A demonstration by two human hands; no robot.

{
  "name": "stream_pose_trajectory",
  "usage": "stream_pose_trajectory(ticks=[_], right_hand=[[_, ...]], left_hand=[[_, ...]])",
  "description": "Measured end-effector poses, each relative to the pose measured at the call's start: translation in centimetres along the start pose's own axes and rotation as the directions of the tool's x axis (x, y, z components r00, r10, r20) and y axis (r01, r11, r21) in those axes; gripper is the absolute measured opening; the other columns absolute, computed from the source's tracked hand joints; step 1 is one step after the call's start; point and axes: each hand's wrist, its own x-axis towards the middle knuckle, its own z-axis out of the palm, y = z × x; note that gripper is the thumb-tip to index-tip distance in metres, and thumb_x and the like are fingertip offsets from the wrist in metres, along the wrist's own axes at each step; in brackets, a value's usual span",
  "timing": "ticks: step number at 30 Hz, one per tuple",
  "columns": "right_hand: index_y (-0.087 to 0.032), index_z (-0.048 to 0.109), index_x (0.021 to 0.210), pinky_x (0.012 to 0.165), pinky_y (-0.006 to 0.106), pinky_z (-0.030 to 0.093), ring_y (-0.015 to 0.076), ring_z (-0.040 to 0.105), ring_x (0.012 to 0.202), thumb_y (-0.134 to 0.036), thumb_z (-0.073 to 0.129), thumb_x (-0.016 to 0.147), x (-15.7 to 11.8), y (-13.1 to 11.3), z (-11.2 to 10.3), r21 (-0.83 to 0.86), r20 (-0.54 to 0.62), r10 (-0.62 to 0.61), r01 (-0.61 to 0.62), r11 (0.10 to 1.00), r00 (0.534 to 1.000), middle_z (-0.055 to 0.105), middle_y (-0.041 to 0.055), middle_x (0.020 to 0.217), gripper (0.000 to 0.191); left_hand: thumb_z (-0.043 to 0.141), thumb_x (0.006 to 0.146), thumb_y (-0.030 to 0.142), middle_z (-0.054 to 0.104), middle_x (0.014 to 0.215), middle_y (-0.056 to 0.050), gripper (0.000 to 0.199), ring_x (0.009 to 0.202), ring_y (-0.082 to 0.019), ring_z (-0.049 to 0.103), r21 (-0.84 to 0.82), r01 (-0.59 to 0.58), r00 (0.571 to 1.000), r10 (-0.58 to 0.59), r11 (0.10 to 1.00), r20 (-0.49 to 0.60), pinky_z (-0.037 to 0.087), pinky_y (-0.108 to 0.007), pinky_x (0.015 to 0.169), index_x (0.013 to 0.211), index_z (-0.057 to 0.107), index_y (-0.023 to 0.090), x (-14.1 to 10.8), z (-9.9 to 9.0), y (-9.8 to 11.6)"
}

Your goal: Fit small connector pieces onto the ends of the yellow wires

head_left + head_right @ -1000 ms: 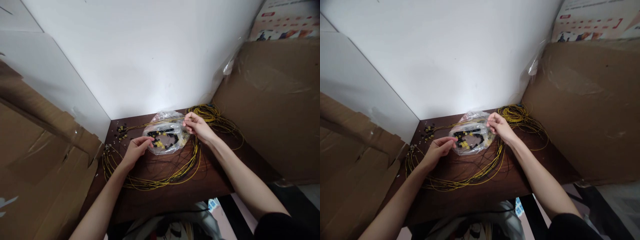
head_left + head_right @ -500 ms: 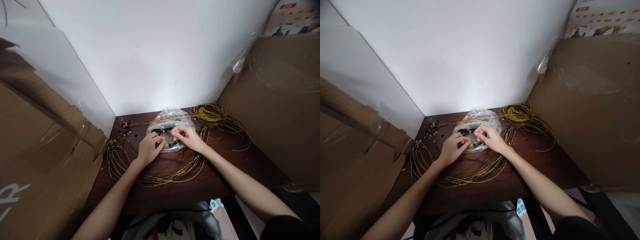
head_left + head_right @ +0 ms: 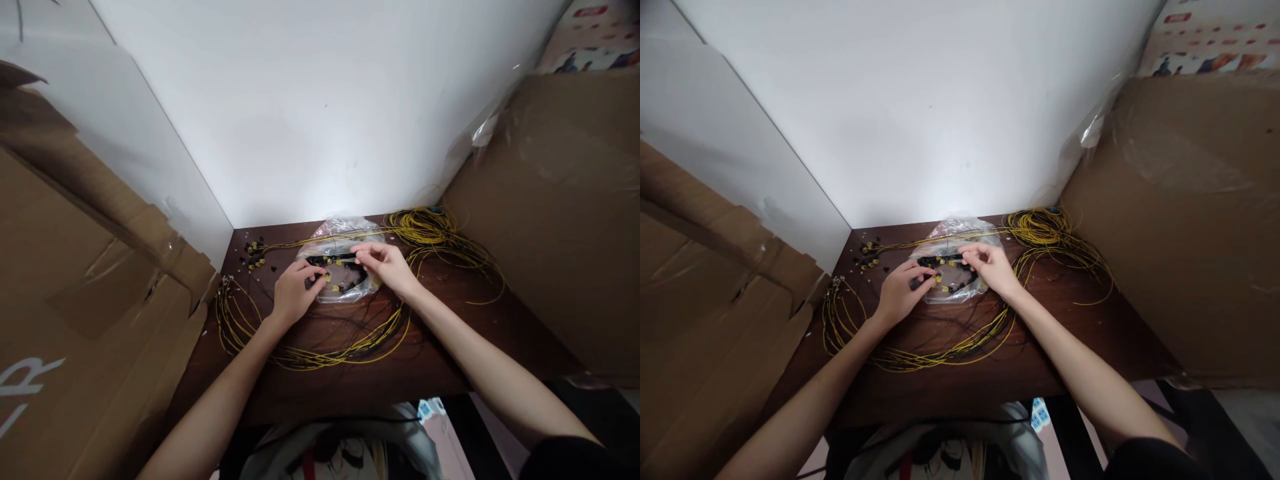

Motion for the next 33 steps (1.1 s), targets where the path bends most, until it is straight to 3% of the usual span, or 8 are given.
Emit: stream_pose_trajectory(ticks=[4, 9, 12, 15, 18, 20, 25, 33], right_hand=[[-0.014, 0.064, 0.084, 0.059, 0.027, 0.040, 0.0133, 0.051, 0.061, -0.039, 0.058, 0.078, -0.1, -0.2, -0.3, -0.151, -0.019, -0.087, 0.083, 0.985, 0.996, 0.062, 0.0041, 0.070, 0.026], [-0.015, 0.059, 0.088, 0.060, 0.026, 0.041, 0.0137, 0.054, 0.062, -0.034, 0.048, 0.086, -0.5, -0.2, 0.0, -0.263, 0.062, -0.151, 0.163, 0.951, 0.987, 0.064, 0.0037, 0.071, 0.022], [-0.015, 0.061, 0.087, 0.060, 0.025, 0.041, 0.0132, 0.055, 0.063, -0.024, 0.051, 0.084, -0.8, -0.2, 0.3, -0.378, 0.172, -0.186, 0.239, 0.895, 0.967, 0.065, 0.0032, 0.073, 0.015], [-0.015, 0.064, 0.083, 0.056, 0.023, 0.039, 0.0115, 0.054, 0.061, -0.015, 0.053, 0.080, -1.0, -0.2, 0.4, -0.468, 0.314, -0.194, 0.329, 0.820, 0.929, 0.065, 0.0026, 0.075, 0.011], [-0.015, 0.066, 0.083, 0.061, 0.023, 0.040, 0.0123, 0.056, 0.067, -0.011, 0.056, 0.077, -1.2, -0.3, 0.5, -0.505, 0.434, -0.189, 0.412, 0.759, 0.881, 0.065, 0.0030, 0.079, 0.012], [-0.015, 0.065, 0.085, 0.066, 0.025, 0.041, 0.0134, 0.057, 0.072, -0.010, 0.058, 0.076, -1.2, -0.3, 0.4, -0.516, 0.486, -0.185, 0.451, 0.728, 0.854, 0.064, 0.0036, 0.081, 0.012], [-0.014, 0.065, 0.088, 0.068, 0.026, 0.043, 0.0138, 0.057, 0.073, -0.010, 0.059, 0.077, -1.2, -0.4, 0.3, -0.499, 0.540, -0.185, 0.489, 0.716, 0.821, 0.064, 0.0051, 0.083, 0.013], [-0.014, 0.065, 0.089, 0.066, 0.026, 0.042, 0.0138, 0.055, 0.072, -0.008, 0.054, 0.080, -1.3, -0.6, 0.6, -0.479, 0.500, -0.214, 0.474, 0.738, 0.839, 0.061, 0.0047, 0.079, 0.015]], left_hand=[[0.058, 0.079, 0.035, 0.053, 0.060, 0.000, 0.022, 0.060, -0.013, 0.048, -0.264, 0.101, 0.991, -0.121, 0.959, -0.061, 0.035, -0.023, 0.058, 0.086, 0.071, 0.019, 0.4, -1.0, 0.1], [0.049, 0.083, 0.044, 0.036, 0.049, 0.004, 0.036, 0.043, -0.007, 0.030, -0.628, 0.192, 0.947, -0.311, 0.754, -0.084, 0.024, -0.020, 0.042, 0.084, 0.069, 0.014, 0.8, -2.8, -0.3], [0.047, 0.084, 0.043, 0.033, 0.050, 0.004, 0.037, 0.041, -0.006, 0.028, -0.670, 0.209, 0.900, -0.408, 0.712, -0.153, 0.022, -0.019, 0.039, 0.083, 0.068, 0.012, 1.0, -3.5, -1.1], [0.047, 0.083, 0.040, 0.044, 0.056, 0.002, 0.035, 0.044, -0.007, 0.036, -0.547, 0.277, 0.886, -0.430, 0.790, -0.173, 0.028, -0.019, 0.039, 0.092, 0.066, 0.012, 1.1, -3.8, -2.1], [0.049, 0.081, 0.031, 0.056, 0.072, -0.003, 0.035, 0.059, -0.012, 0.049, -0.336, 0.275, 0.899, -0.365, 0.901, -0.243, 0.040, -0.022, 0.050, 0.110, 0.058, 0.013, 1.0, -3.6, -2.6], [0.051, 0.079, 0.023, 0.059, 0.088, -0.007, 0.040, 0.075, -0.016, 0.054, -0.150, 0.204, 0.915, -0.243, 0.967, -0.322, 0.045, -0.027, 0.063, 0.118, 0.052, 0.013, 0.8, -3.3, -2.5], [0.051, 0.078, 0.016, 0.051, 0.111, -0.012, 0.046, 0.105, -0.025, 0.046, 0.207, 0.027, 0.927, 0.053, 0.978, -0.372, 0.040, -0.042, 0.090, 0.124, 0.045, 0.015, 0.3, -2.8, -1.3], [0.047, 0.081, 0.010, 0.051, 0.117, -0.010, 0.037, 0.112, -0.023, 0.044, 0.245, -0.180, 0.917, 0.253, 0.953, -0.307, 0.035, -0.042, 0.098, 0.117, 0.049, 0.017, 0.1, -2.7, 0.0]])
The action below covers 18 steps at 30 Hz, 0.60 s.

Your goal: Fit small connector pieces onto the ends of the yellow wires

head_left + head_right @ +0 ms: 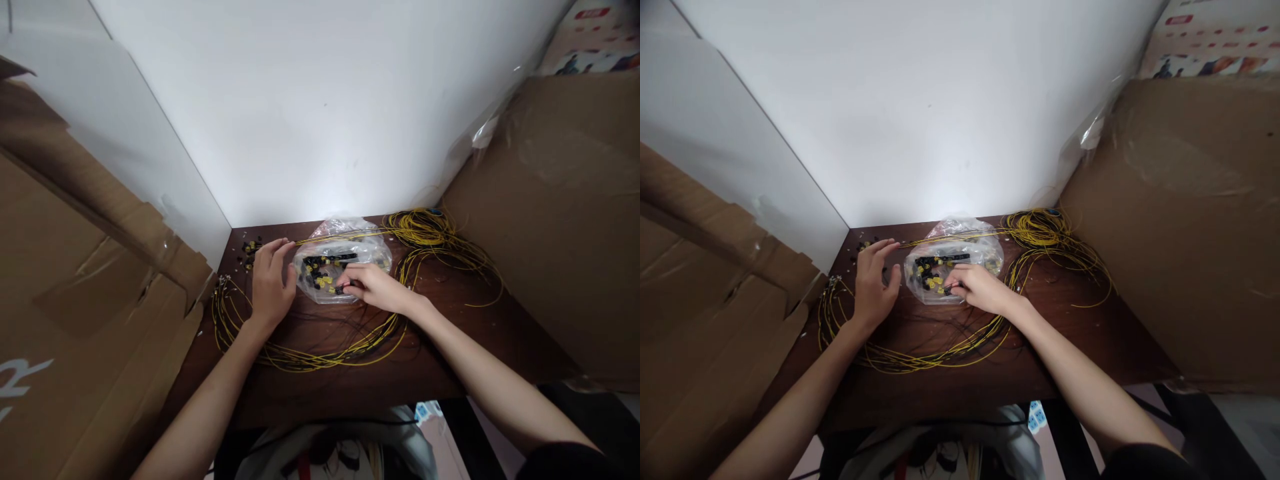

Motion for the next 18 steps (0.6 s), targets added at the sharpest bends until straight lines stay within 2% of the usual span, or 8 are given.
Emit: stream_pose_trajectory(ticks=[4, 7, 9, 11, 14, 16, 18], right_hand=[[-0.016, 0.064, 0.097, 0.063, 0.025, 0.041, 0.0132, 0.053, 0.075, -0.012, 0.050, 0.084, 0.18, -0.48, -0.03, 0.132, -0.114, 0.036, -0.021, 0.991, 0.993, 0.057, 0.0052, 0.086, 0.019], [-0.018, 0.065, 0.094, 0.055, 0.023, 0.039, 0.0111, 0.051, 0.068, -0.019, 0.051, 0.085, 0.37, -0.65, 0.09, 0.329, -0.183, 0.129, -0.063, 0.942, 0.975, 0.054, 0.0038, 0.084, 0.017], [-0.018, 0.065, 0.093, 0.049, 0.022, 0.036, 0.0085, 0.048, 0.056, -0.025, 0.054, 0.084, 0.46, -0.64, 0.25, 0.506, -0.181, 0.219, -0.100, 0.857, 0.959, 0.053, 0.0016, 0.076, 0.016], [-0.018, 0.065, 0.093, 0.045, 0.022, 0.034, 0.0065, 0.042, 0.047, -0.029, 0.058, 0.081, 0.52, -0.60, 0.39, 0.665, -0.155, 0.313, -0.135, 0.735, 0.937, 0.053, -0.0009, 0.065, 0.018], [-0.017, 0.064, 0.091, 0.044, 0.021, 0.033, 0.0061, 0.040, 0.043, -0.031, 0.063, 0.077, 0.56, -0.61, 0.47, 0.802, -0.144, 0.408, -0.135, 0.582, 0.901, 0.057, -0.0014, 0.057, 0.020], [-0.017, 0.065, 0.090, 0.044, 0.021, 0.035, 0.0062, 0.043, 0.043, -0.030, 0.066, 0.074, 0.61, -0.72, 0.45, 0.847, -0.146, 0.437, -0.116, 0.519, 0.887, 0.061, 0.0002, 0.059, 0.021], [-0.017, 0.066, 0.089, 0.045, 0.021, 0.036, 0.0060, 0.046, 0.043, -0.029, 0.068, 0.072, 0.68, -0.90, 0.46, 0.874, -0.136, 0.450, -0.107, 0.473, 0.882, 0.063, 0.0012, 0.061, 0.021]], left_hand=[[0.048, 0.081, 0.009, 0.053, 0.113, -0.009, 0.030, 0.109, -0.022, 0.046, 0.007, -0.044, 0.999, 0.044, 0.999, -0.018, 0.038, -0.040, 0.095, 0.108, 0.056, 0.019, -0.21, 0.09, 0.39], [0.050, 0.080, 0.010, 0.054, 0.110, -0.009, 0.026, 0.108, -0.023, 0.046, 0.054, -0.055, 0.998, 0.057, 0.997, -0.026, 0.039, -0.040, 0.093, 0.103, 0.058, 0.020, -0.39, 0.29, 0.70], [0.051, 0.081, 0.012, 0.055, 0.108, -0.009, 0.027, 0.105, -0.023, 0.046, 0.083, -0.031, 0.999, 0.033, 0.996, -0.025, 0.039, -0.040, 0.092, 0.106, 0.057, 0.019, -0.39, 0.33, 0.73], [0.052, 0.081, 0.015, 0.054, 0.106, -0.010, 0.029, 0.103, -0.024, 0.047, 0.108, 0.018, 0.999, -0.013, 0.994, -0.046, 0.039, -0.040, 0.090, 0.110, 0.055, 0.017, -0.29, 0.23, 0.57], [0.052, 0.081, 0.017, 0.053, 0.105, -0.011, 0.029, 0.100, -0.023, 0.046, 0.103, 0.060, 0.994, -0.049, 0.993, -0.098, 0.040, -0.039, 0.088, 0.111, 0.054, 0.015, -0.12, 0.01, 0.32], [0.052, 0.082, 0.016, 0.055, 0.101, -0.010, 0.027, 0.097, -0.022, 0.048, 0.060, 0.030, 0.996, -0.025, 0.998, -0.085, 0.041, -0.038, 0.086, 0.108, 0.054, 0.015, -0.16, 0.02, 0.45], [0.052, 0.082, 0.016, 0.057, 0.096, -0.008, 0.024, 0.093, -0.021, 0.050, 0.017, -0.036, 0.999, 0.037, 0.999, -0.026, 0.042, -0.036, 0.084, 0.106, 0.054, 0.016, -0.37, 0.25, 0.92]])
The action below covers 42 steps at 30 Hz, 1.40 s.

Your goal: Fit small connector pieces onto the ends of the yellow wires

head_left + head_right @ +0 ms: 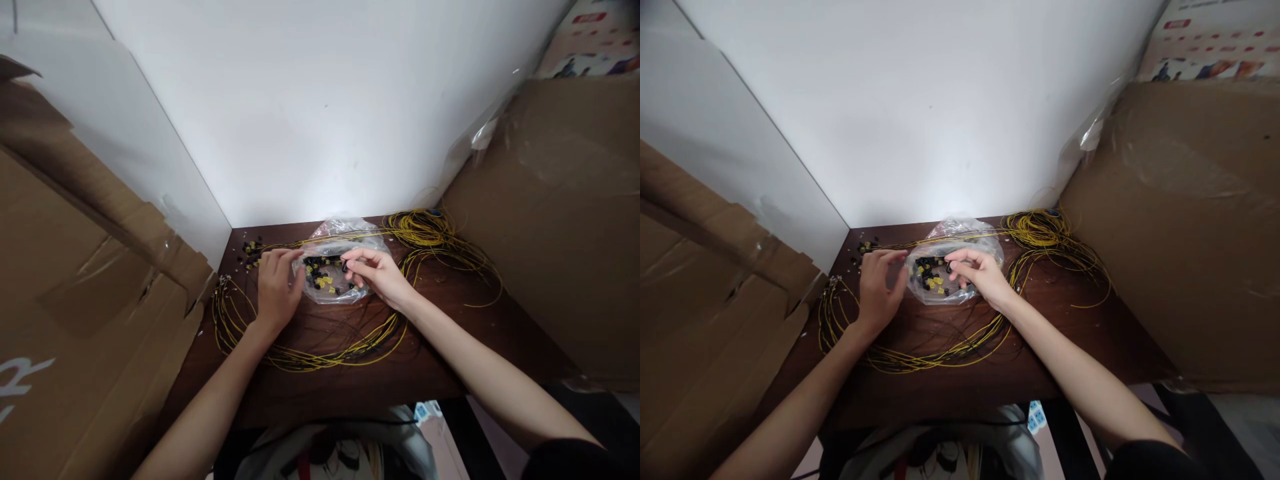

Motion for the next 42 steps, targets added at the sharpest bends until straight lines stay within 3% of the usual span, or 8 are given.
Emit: stream_pose_trajectory(ticks=[6, 12, 16, 20, 23, 26, 35, 42], right_hand=[[-0.014, 0.066, 0.083, 0.048, 0.019, 0.042, 0.0105, 0.060, 0.059, -0.027, 0.074, 0.066, -0.1, 0.5, 0.7, 0.157, 0.030, 0.071, -0.075, 0.985, 0.997, 0.065, 0.0033, 0.068, 0.022], [-0.013, 0.066, 0.077, 0.049, 0.018, 0.043, 0.0076, 0.058, 0.058, -0.026, 0.071, 0.070, -0.3, 1.1, 1.1, 0.186, 0.150, 0.172, -0.199, 0.962, 0.974, 0.064, 0.0026, 0.067, 0.016], [-0.015, 0.066, 0.076, 0.047, 0.016, 0.041, 0.0056, 0.054, 0.055, -0.026, 0.072, 0.069, -0.4, 0.9, 1.2, 0.175, 0.125, 0.228, -0.248, 0.953, 0.965, 0.063, 0.0014, 0.067, 0.015], [-0.015, 0.068, 0.072, 0.043, 0.013, 0.035, 0.0032, 0.049, 0.052, -0.025, 0.075, 0.064, -0.3, 1.0, 1.4, 0.170, 0.056, 0.224, -0.230, 0.958, 0.973, 0.062, -0.0003, 0.066, 0.015], [-0.014, 0.068, 0.072, 0.039, 0.013, 0.027, 0.0017, 0.043, 0.047, -0.027, 0.076, 0.061, -0.3, 1.1, 1.5, 0.142, -0.005, 0.192, -0.189, 0.972, 0.981, 0.060, -0.0012, 0.064, 0.019], [-0.014, 0.069, 0.075, 0.038, 0.016, 0.022, 0.0017, 0.037, 0.044, -0.031, 0.076, 0.062, -0.2, 1.1, 1.5, 0.081, -0.048, 0.133, -0.128, 0.988, 0.990, 0.059, -0.0018, 0.061, 0.023], [-0.015, 0.067, 0.071, 0.053, 0.023, 0.037, 0.0090, 0.048, 0.055, -0.038, 0.074, 0.062, -0.2, 1.1, 1.7, -0.152, -0.106, -0.059, 0.043, 0.987, 0.993, 0.062, 0.0006, 0.063, 0.026], [-0.014, 0.065, 0.075, 0.049, 0.023, 0.032, 0.0086, 0.040, 0.050, -0.042, 0.066, 0.072, -0.3, 1.6, 1.1, -0.384, -0.053, -0.193, 0.158, 0.910, 0.980, 0.052, -0.0018, 0.056, 0.027]], left_hand=[[0.058, 0.080, 0.018, 0.061, 0.093, -0.007, 0.023, 0.089, -0.020, 0.052, -0.132, -0.197, 0.969, 0.213, 0.972, 0.123, 0.044, -0.035, 0.080, 0.103, 0.056, 0.017, -0.8, 1.2, 1.8], [0.056, 0.082, 0.016, 0.062, 0.089, -0.007, 0.016, 0.085, -0.017, 0.053, -0.259, -0.184, 0.969, 0.219, 0.948, 0.114, 0.046, -0.032, 0.077, 0.097, 0.061, 0.018, -1.0, 1.5, 1.7], [0.056, 0.082, 0.015, 0.063, 0.086, -0.005, 0.014, 0.084, -0.016, 0.055, -0.387, -0.077, 0.989, 0.121, 0.919, 0.091, 0.047, -0.031, 0.076, 0.093, 0.064, 0.019, -0.8, 1.3, 2.0], [0.058, 0.080, 0.017, 0.064, 0.090, -0.007, 0.012, 0.088, -0.017, 0.058, -0.564, 0.187, 0.979, -0.106, 0.804, 0.174, 0.048, -0.030, 0.076, 0.089, 0.066, 0.018, -0.6, 1.3, 2.5], [0.059, 0.078, 0.022, 0.066, 0.091, -0.007, 0.014, 0.082, -0.016, 0.061, -0.688, 0.436, 0.900, -0.292, 0.580, 0.323, 0.049, -0.029, 0.075, 0.090, 0.065, 0.016, -0.5, 1.6, 2.4], [0.061, 0.076, 0.024, 0.067, 0.086, -0.004, 0.019, 0.067, -0.012, 0.059, -0.709, 0.571, 0.812, -0.414, 0.414, 0.411, 0.049, -0.026, 0.069, 0.093, 0.065, 0.015, -0.4, 1.7, 2.2], [0.060, 0.076, 0.024, 0.066, 0.076, -0.002, 0.025, 0.061, -0.010, 0.055, -0.673, 0.634, 0.767, -0.414, 0.381, 0.490, 0.046, -0.024, 0.066, 0.099, 0.067, 0.017, -0.3, 1.7, 2.1], [0.065, 0.072, 0.025, 0.066, 0.080, -0.003, 0.022, 0.071, -0.013, 0.061, -0.684, 0.651, 0.751, -0.408, 0.328, 0.519, 0.046, -0.024, 0.064, 0.093, 0.065, 0.015, -0.3, 1.6, 2.6]])
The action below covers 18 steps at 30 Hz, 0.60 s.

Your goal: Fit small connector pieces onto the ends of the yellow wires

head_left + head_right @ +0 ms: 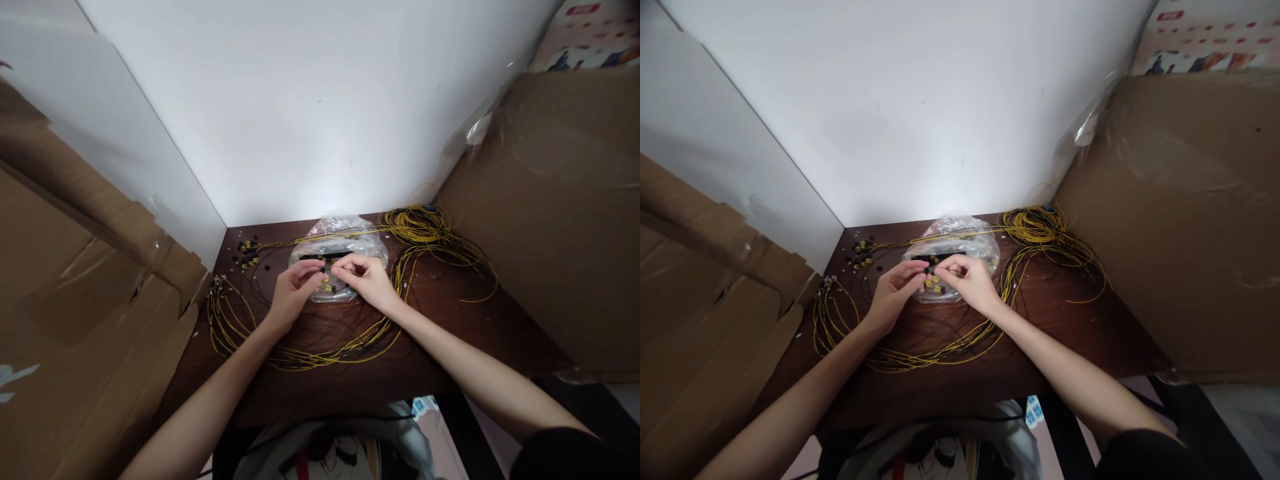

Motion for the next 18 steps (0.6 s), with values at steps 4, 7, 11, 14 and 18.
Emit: stream_pose_trajectory(ticks=[4, 7, 11, 14, 18], right_hand=[[-0.014, 0.062, 0.076, 0.053, 0.024, 0.036, 0.0101, 0.045, 0.054, -0.039, 0.063, 0.076, -0.06, -0.04, -0.22, -0.059, -0.017, -0.040, 0.039, 0.997, 0.999, 0.054, -0.0001, 0.061, 0.024], [-0.015, 0.061, 0.076, 0.057, 0.024, 0.039, 0.0113, 0.048, 0.058, -0.035, 0.060, 0.078, -0.01, -0.05, -0.32, -0.078, -0.014, -0.067, 0.066, 0.995, 0.998, 0.056, 0.0008, 0.065, 0.021], [-0.015, 0.062, 0.081, 0.057, 0.024, 0.041, 0.0114, 0.050, 0.060, -0.031, 0.058, 0.080, -0.01, -0.02, -0.30, -0.126, 0.015, -0.098, 0.099, 0.987, 0.995, 0.057, 0.0011, 0.066, 0.017], [-0.015, 0.065, 0.087, 0.056, 0.024, 0.040, 0.0117, 0.051, 0.061, -0.029, 0.058, 0.080, -0.11, -0.22, -0.15, -0.166, 0.042, -0.125, 0.130, 0.978, 0.991, 0.059, 0.0019, 0.069, 0.017], [-0.016, 0.067, 0.090, 0.055, 0.024, 0.039, 0.0113, 0.051, 0.060, -0.030, 0.061, 0.078, -0.30, -0.67, 0.25, -0.123, 0.086, -0.102, 0.112, 0.986, 0.991, 0.062, 0.0027, 0.072, 0.020]], left_hand=[[0.068, 0.071, 0.025, 0.066, 0.083, -0.004, 0.022, 0.076, -0.014, 0.061, 0.034, -0.026, 1.000, 0.026, 0.999, 0.000, 0.046, -0.022, 0.064, 0.091, 0.065, 0.017, 0.00, -0.22, -0.21], [0.067, 0.071, 0.025, 0.065, 0.083, -0.003, 0.021, 0.074, -0.013, 0.060, 0.065, -0.054, 0.998, 0.054, 0.996, -0.012, 0.046, -0.023, 0.064, 0.090, 0.066, 0.016, 0.08, -0.37, -0.40], [0.065, 0.073, 0.026, 0.065, 0.078, -0.003, 0.017, 0.064, -0.011, 0.057, 0.092, -0.072, 0.997, 0.073, 0.993, -0.015, 0.045, -0.022, 0.060, 0.086, 0.066, 0.015, 0.16, -0.46, -0.46], [0.065, 0.073, 0.026, 0.064, 0.076, -0.002, 0.015, 0.061, -0.010, 0.055, 0.101, -0.084, 0.996, 0.085, 0.991, -0.008, 0.043, -0.021, 0.057, 0.083, 0.065, 0.015, 0.12, -0.41, -0.35], [0.064, 0.073, 0.026, 0.064, 0.074, -0.001, 0.012, 0.059, -0.010, 0.054, 0.110, -0.101, 0.995, 0.099, 0.989, 0.018, 0.042, -0.021, 0.055, 0.079, 0.065, 0.016, -0.03, -0.24, -0.17]])
